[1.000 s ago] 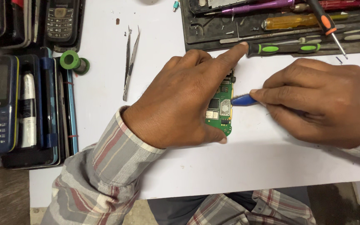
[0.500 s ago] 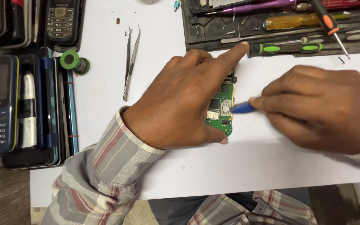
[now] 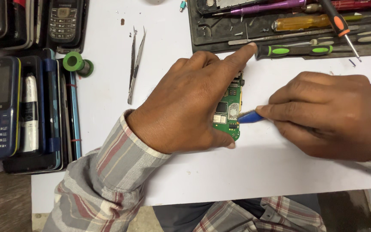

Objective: The person repairs a disassembled feature phone at a workbench. They use a screwdriver on the phone motherboard, scrape and clean the board with a blue pry tool, brush off debris, handle the board and battery, and work on the phone housing with the pry tool.

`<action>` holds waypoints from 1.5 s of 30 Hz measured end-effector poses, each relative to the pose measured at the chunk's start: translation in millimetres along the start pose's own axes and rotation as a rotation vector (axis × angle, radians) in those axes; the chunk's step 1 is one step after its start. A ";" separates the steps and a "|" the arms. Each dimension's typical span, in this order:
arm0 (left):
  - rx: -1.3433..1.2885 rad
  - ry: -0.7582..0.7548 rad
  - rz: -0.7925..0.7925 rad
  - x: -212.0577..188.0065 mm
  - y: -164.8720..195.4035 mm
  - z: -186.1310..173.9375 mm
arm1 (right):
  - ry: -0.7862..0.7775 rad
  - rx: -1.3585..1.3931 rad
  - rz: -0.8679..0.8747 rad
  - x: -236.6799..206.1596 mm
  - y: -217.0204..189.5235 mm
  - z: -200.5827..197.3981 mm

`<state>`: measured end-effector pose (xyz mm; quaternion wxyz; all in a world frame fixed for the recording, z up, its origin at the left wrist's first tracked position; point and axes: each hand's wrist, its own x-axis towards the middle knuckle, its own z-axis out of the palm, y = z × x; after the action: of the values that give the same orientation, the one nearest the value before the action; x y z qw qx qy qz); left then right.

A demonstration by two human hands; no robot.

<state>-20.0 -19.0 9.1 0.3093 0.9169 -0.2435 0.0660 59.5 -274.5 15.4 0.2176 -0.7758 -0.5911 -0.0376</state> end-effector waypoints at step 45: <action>-0.078 0.040 0.028 3.5 1.2 5.2 | 0.074 -0.151 0.038 8.0 -10.3 -2.5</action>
<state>-17.8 -24.4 6.6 0.3487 0.8991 -0.2524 0.0791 52.8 -266.1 23.2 0.1809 -0.7990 -0.5634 -0.1067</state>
